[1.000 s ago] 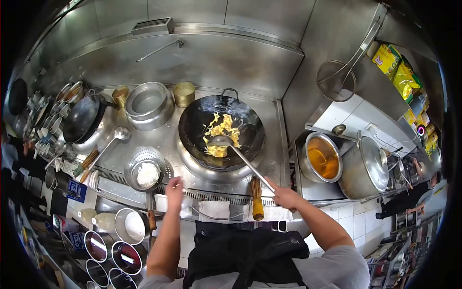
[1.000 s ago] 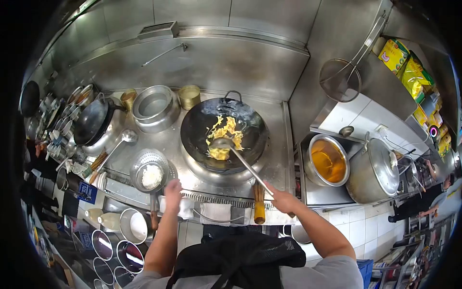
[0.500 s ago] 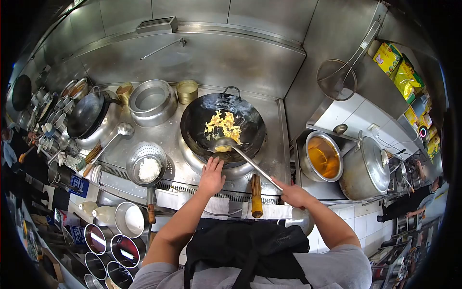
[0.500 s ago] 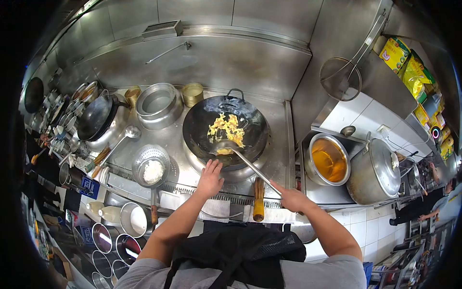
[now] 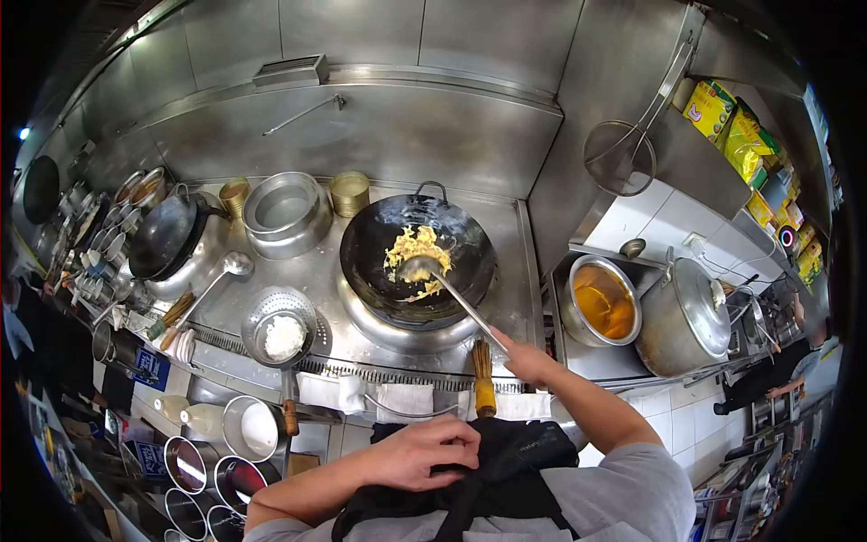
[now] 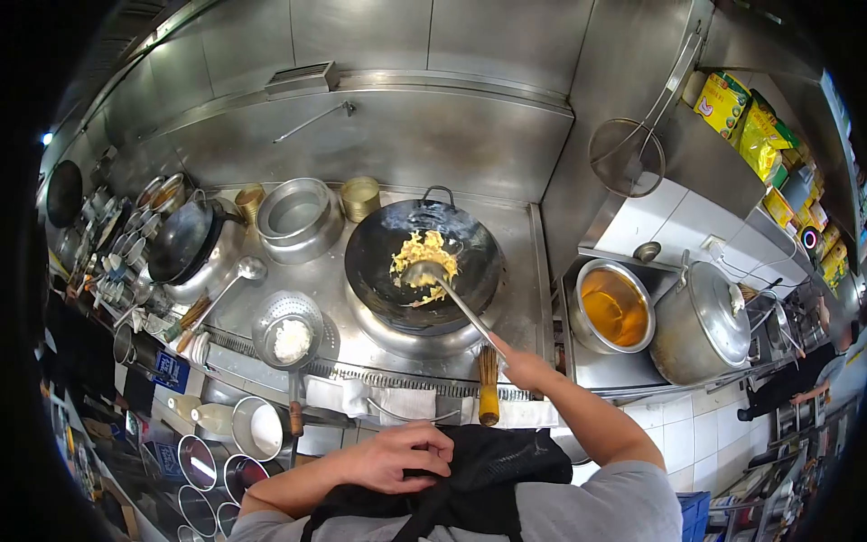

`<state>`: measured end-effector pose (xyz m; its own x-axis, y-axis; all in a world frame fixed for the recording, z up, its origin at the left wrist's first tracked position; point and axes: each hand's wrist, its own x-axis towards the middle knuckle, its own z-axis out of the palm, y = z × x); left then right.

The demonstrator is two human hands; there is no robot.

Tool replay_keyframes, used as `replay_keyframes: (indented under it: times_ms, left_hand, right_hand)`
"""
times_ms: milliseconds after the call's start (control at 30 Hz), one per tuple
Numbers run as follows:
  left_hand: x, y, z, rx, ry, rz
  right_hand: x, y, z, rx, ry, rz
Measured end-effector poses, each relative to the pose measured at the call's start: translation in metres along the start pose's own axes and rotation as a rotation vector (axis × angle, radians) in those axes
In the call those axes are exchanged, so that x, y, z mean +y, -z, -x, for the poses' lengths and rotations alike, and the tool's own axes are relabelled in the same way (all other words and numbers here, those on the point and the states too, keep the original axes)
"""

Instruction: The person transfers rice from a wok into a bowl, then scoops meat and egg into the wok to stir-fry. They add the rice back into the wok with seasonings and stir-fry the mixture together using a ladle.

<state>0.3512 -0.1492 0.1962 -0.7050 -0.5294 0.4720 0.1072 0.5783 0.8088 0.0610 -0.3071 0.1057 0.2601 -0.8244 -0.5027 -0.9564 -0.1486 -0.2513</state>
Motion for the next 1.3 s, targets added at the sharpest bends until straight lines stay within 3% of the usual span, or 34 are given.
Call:
replay_keyframes:
  times_ms: [100,167,200,267,400,467,500,567,600,667,700,767,800,867,900,933,1000,1067,1133,1167,1233,1300]
  left_hand:
    - [0.004,0.001,0.005,0.118,-0.106,-0.165]
    - [0.011,0.003,0.011,0.162,-0.083,-0.236]
    - [0.013,0.006,0.014,0.167,-0.074,-0.233]
    - [0.018,0.014,0.019,0.115,-0.046,-0.208]
    - [0.008,0.018,0.021,0.06,-0.034,-0.105]
    - [0.014,0.015,0.019,0.076,-0.034,-0.138]
    - [0.015,0.015,0.017,0.092,-0.037,-0.17]
    - [0.015,0.015,0.02,0.084,-0.034,-0.171]
    - [0.015,0.017,0.022,0.069,-0.031,-0.176]
    - [0.016,0.023,0.028,0.066,-0.013,-0.179]
    - [0.017,0.025,0.031,0.066,0.002,-0.177]
    - [0.021,0.033,0.035,0.058,0.005,-0.17]
    - [0.025,0.036,0.037,0.054,0.013,-0.16]
    - [0.036,0.044,0.041,0.048,0.001,-0.152]
    - [0.043,0.05,0.042,0.042,-0.017,-0.158]
    - [0.051,0.057,0.044,0.036,-0.019,-0.152]
    - [0.069,0.069,0.049,-0.008,-0.004,-0.204]
    - [0.081,0.078,0.054,-0.006,-0.049,-0.2]
    - [0.086,0.089,0.062,-0.062,-0.069,-0.137]
    - [0.086,0.094,0.065,-0.093,-0.052,-0.114]
    - [0.081,0.098,0.069,-0.127,-0.032,-0.089]
    - [0.065,0.096,0.076,-0.005,-0.041,0.093]
  right_hand:
    - [0.047,-0.012,0.012,-0.019,0.025,0.072]
    - [0.065,-0.016,-0.005,0.228,0.284,-0.072]
    - [0.067,-0.022,-0.019,0.218,0.288,-0.073]
    - [0.057,-0.024,-0.051,0.394,0.295,-0.297]
    - [-0.001,-0.012,-0.107,0.385,0.102,-0.446]
    - [-0.03,-0.013,-0.119,0.288,-0.019,-0.712]
    - [-0.036,-0.012,-0.119,0.288,-0.017,-0.71]
    - [-0.043,-0.014,-0.107,0.074,0.069,-0.778]
    - [-0.036,-0.017,-0.101,0.073,0.069,-0.779]
    - [-0.006,-0.02,-0.085,0.052,0.327,-0.487]
    - [0.009,-0.023,-0.074,0.054,0.325,-0.49]
    - [0.025,-0.02,-0.051,0.21,0.483,-0.319]
    - [0.021,-0.013,-0.045,0.208,0.479,-0.318]
    - [-0.008,0.008,-0.017,0.066,0.039,-0.498]
    - [0.008,-0.017,-0.045,0.231,0.146,-0.447]
    - [0.008,-0.027,-0.062,0.232,0.138,-0.452]
    - [-0.007,-0.039,-0.086,0.396,-0.006,-0.314]
    - [-0.014,-0.033,-0.078,0.318,-0.008,-0.434]
    - [-0.01,-0.037,-0.067,0.079,0.05,-0.536]
    - [-0.009,-0.032,-0.051,0.093,0.176,-0.457]
    - [-0.023,0.0,0.006,-0.032,0.086,-0.31]
    - [-0.025,0.009,0.049,-0.14,0.018,-0.277]
